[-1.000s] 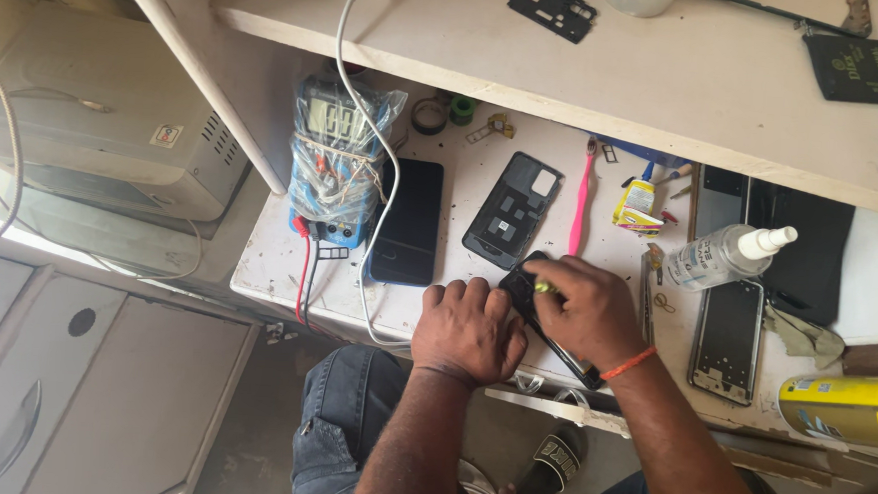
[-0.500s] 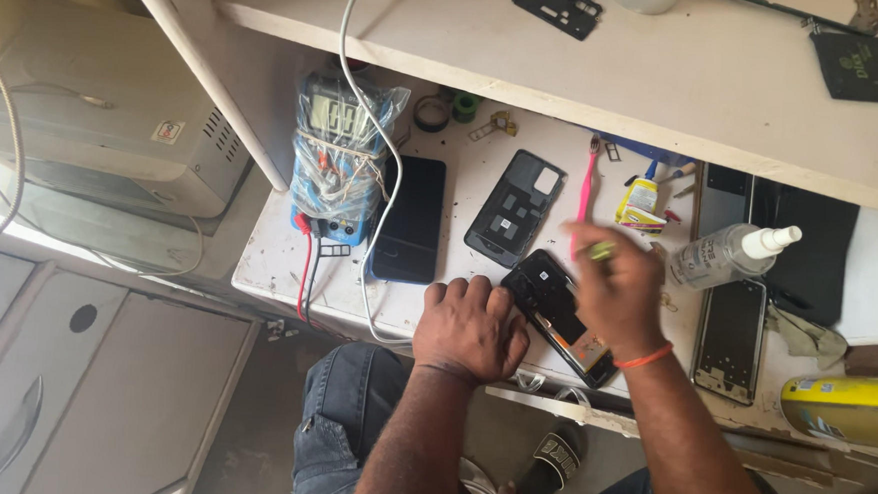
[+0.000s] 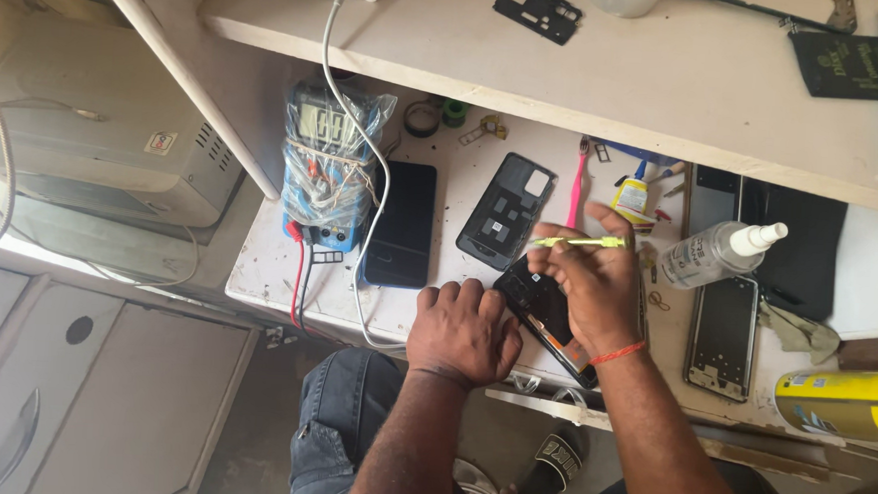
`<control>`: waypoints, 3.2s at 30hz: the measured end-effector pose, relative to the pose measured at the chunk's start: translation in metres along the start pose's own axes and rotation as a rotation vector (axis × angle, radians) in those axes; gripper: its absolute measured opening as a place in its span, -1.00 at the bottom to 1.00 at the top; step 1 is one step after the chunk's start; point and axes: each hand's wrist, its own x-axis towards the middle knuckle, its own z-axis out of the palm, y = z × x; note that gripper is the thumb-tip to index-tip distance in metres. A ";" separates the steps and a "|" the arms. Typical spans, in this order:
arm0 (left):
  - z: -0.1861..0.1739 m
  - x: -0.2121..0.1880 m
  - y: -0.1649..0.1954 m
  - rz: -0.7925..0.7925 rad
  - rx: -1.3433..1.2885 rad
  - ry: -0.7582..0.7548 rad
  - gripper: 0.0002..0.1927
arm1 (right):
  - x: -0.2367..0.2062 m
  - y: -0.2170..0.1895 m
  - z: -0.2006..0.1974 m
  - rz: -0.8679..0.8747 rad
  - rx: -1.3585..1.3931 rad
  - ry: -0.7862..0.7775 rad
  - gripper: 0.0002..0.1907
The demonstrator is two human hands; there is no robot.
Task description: The person repairs a disassembled smartphone at a workbench. They use a screwdriver to work on the phone's internal components, apply adhesive from a small bottle, press the back cover onto the phone body, and apply liquid from a spray bottle onto the assembled phone.
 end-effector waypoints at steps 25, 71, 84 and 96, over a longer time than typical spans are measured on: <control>-0.001 0.001 0.001 -0.002 0.007 -0.016 -0.67 | -0.014 0.023 0.004 -0.532 -0.696 -0.042 -0.23; -0.003 -0.001 -0.001 -0.006 -0.020 -0.012 -0.43 | 0.011 -0.072 0.049 -0.450 -1.141 -0.412 -0.81; -0.003 -0.002 -0.002 0.018 -0.013 0.029 -0.46 | 0.015 -0.080 0.045 -0.283 -1.430 -0.417 -0.79; -0.003 -0.003 -0.001 0.022 -0.005 0.024 -0.49 | 0.013 -0.081 0.048 -0.272 -1.192 -0.506 -0.76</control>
